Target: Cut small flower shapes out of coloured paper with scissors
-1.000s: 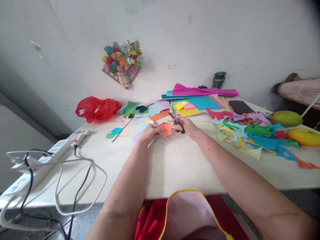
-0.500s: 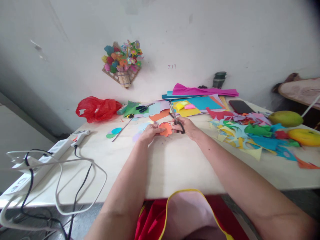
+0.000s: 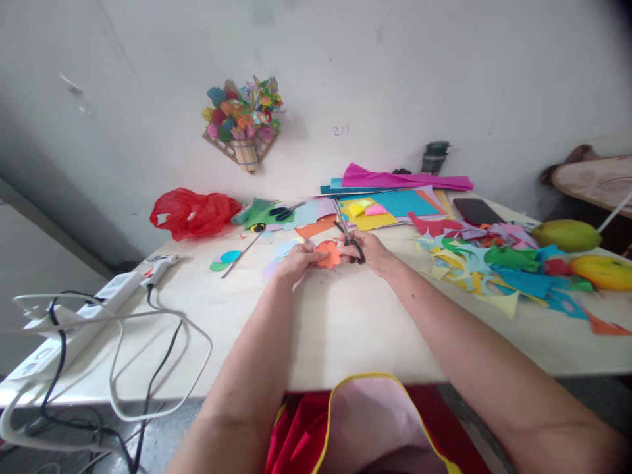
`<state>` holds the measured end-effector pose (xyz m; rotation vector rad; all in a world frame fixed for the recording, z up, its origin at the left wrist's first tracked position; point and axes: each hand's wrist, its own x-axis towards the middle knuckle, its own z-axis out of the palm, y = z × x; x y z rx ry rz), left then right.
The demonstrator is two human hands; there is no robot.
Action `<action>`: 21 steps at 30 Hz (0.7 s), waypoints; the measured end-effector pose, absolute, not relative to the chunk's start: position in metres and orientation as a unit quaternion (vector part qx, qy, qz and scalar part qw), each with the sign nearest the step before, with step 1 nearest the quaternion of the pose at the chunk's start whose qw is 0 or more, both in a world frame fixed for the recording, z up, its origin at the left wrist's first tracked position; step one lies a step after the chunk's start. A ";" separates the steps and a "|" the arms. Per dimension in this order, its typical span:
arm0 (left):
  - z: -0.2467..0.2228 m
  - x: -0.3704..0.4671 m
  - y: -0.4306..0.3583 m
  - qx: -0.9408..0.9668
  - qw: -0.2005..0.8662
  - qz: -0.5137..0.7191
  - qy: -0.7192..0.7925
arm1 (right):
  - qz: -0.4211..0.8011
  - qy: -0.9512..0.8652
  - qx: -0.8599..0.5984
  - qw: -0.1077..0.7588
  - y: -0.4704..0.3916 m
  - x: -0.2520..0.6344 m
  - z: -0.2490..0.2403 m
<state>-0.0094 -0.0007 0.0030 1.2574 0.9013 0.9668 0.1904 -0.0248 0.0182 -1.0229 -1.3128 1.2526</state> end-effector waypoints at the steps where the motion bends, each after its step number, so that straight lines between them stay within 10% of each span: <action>1: 0.004 -0.009 -0.001 0.542 0.610 0.424 0.393 | 0.509 -0.545 -0.440 0.501 -0.023 0.192 0.018; 9: 0.006 -0.007 -0.001 0.505 0.594 0.490 0.390 | 0.116 -0.648 -0.699 0.280 -0.020 0.205 0.023; 21: 0.006 -0.004 -0.002 0.489 0.594 0.502 0.394 | 0.037 -0.736 -0.673 0.062 -0.041 0.193 0.039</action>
